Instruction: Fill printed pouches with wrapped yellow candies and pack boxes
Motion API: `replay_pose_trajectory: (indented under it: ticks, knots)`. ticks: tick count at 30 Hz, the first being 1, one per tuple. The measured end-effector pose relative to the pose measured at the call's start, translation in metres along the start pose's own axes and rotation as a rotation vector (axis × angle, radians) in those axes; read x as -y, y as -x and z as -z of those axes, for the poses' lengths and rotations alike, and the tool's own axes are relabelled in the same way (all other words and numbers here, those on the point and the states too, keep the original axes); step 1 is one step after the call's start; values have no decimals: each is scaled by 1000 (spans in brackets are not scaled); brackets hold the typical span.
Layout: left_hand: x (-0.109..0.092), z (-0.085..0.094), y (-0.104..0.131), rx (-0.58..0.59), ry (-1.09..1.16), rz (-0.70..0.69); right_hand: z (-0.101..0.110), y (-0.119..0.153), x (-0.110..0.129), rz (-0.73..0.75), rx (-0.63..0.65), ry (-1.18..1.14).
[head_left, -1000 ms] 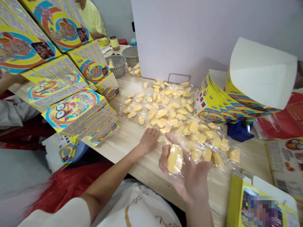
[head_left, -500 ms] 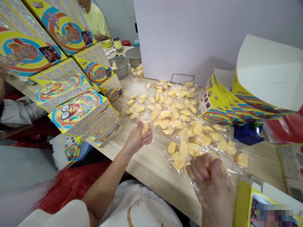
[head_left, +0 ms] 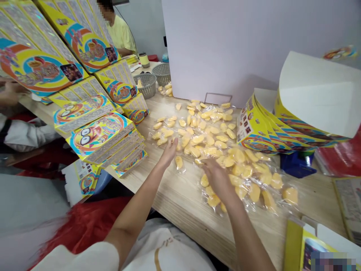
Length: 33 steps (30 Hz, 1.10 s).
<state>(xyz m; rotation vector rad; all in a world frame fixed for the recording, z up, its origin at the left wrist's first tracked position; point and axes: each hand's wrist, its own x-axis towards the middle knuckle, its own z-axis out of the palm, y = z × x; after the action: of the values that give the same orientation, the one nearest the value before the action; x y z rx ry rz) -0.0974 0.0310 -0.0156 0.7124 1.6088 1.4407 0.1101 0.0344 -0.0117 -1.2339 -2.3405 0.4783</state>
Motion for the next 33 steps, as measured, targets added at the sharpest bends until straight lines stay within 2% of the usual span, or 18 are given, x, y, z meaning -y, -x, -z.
replay_pose_trajectory:
  ticks: [1,3,5,7,9,12,15,17,19,21,24,26,29,31,33]
  knots:
    - [2,2,0,-1,-14,9,-14,-2,4,29,60,-3]
    - [4,7,3,-26,-50,20,-37,-7,9,32,89,2]
    - [5,17,7,-69,-88,20,-47,-14,10,17,97,-4]
    - [5,29,11,-97,-115,17,-46,-21,8,5,98,-40]
    - [4,40,15,-98,-124,22,-36,-26,6,5,95,-109]
    - [0,48,28,-25,-98,48,-13,-23,8,8,64,-277]
    - [-6,36,48,177,-62,102,2,-13,15,-50,-15,-498]
    - [-9,19,63,337,-49,122,6,-7,21,-139,-67,-655]
    - [-13,1,77,447,-57,76,8,-2,25,-237,-107,-802]
    - [-19,-14,88,459,-107,-36,10,2,27,-313,-139,-924]
    - [-33,-26,98,392,-214,-214,22,7,31,-371,-158,-1034]
    - [-45,-29,103,412,-202,-223,35,10,35,-384,-173,-1104]
    - [-66,-30,111,518,-94,-136,55,15,42,-304,-182,-1175]
    - [-79,-30,118,592,-72,-152,68,19,47,-224,-107,-1209]
    - [-90,-27,125,644,-101,-218,81,24,53,-195,38,-1293]
